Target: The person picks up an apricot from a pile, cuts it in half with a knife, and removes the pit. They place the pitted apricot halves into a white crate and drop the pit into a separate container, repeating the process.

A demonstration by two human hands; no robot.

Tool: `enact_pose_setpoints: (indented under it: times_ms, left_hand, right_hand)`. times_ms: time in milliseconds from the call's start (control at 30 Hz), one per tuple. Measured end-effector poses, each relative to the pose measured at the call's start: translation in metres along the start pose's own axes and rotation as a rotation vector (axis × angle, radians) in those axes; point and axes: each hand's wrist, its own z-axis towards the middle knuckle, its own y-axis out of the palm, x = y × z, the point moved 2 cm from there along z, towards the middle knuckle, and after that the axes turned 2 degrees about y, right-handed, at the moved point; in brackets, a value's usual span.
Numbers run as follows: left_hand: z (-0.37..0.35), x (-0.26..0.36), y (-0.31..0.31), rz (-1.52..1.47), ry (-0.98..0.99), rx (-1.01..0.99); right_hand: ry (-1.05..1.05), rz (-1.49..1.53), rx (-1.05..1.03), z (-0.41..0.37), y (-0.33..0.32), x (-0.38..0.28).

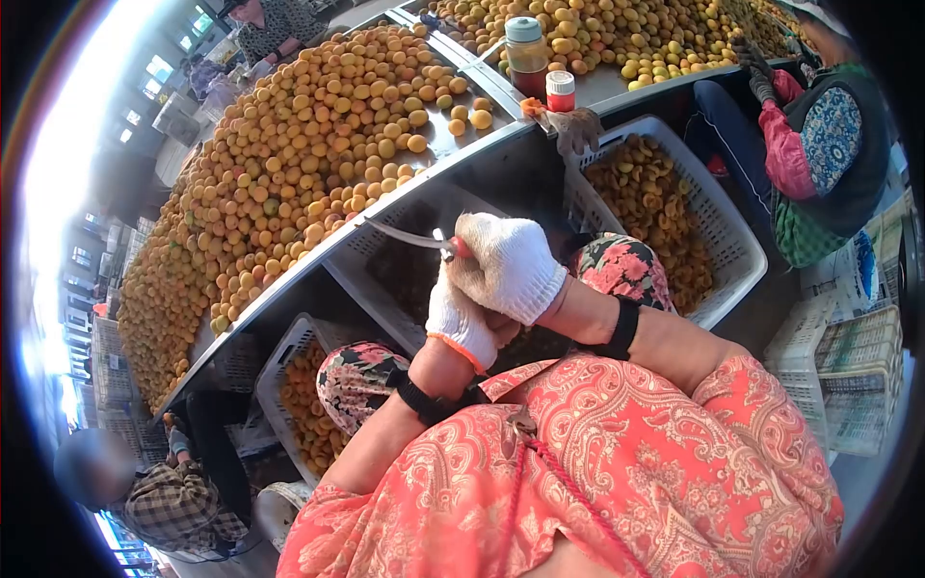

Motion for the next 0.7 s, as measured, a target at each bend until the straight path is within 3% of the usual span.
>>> enact_pose_setpoints:
  times_ms: [100, 167, 200, 267, 400, 467, 567, 667, 700]
  left_hand:
    - [-0.002, -0.004, 0.006, -0.017, -0.042, 0.073]
    - [0.016, -0.010, -0.009, -0.072, -0.147, -0.172]
    - [0.021, -0.011, -0.012, -0.070, -0.152, -0.172]
    - [0.025, -0.013, -0.014, -0.090, -0.183, -0.355]
    - [0.021, -0.013, -0.008, -0.054, -0.174, -0.303]
    - [0.029, -0.015, -0.014, -0.042, -0.225, -0.442]
    - [0.032, -0.016, -0.015, -0.075, -0.263, -0.469]
    - [0.043, 0.001, -0.005, -0.031, -0.050, -0.060]
    - [0.032, 0.009, 0.014, -0.083, 0.067, -0.008]
  right_hand:
    - [-0.030, 0.035, -0.052, -0.003, -0.004, 0.007]
    - [-0.095, 0.011, -0.107, -0.003, -0.008, 0.009]
    - [-0.090, 0.009, -0.107, -0.002, -0.011, 0.011]
    - [-0.170, 0.042, -0.170, 0.001, -0.015, 0.010]
    - [-0.232, 0.062, -0.195, 0.005, -0.015, 0.017]
    - [-0.275, 0.088, -0.257, 0.006, -0.017, 0.020]
    - [-0.314, 0.103, -0.291, 0.007, -0.012, 0.029]
    - [-0.260, 0.037, -0.132, 0.015, -0.009, 0.030]
    - [-0.196, -0.003, -0.056, 0.019, -0.008, 0.026]
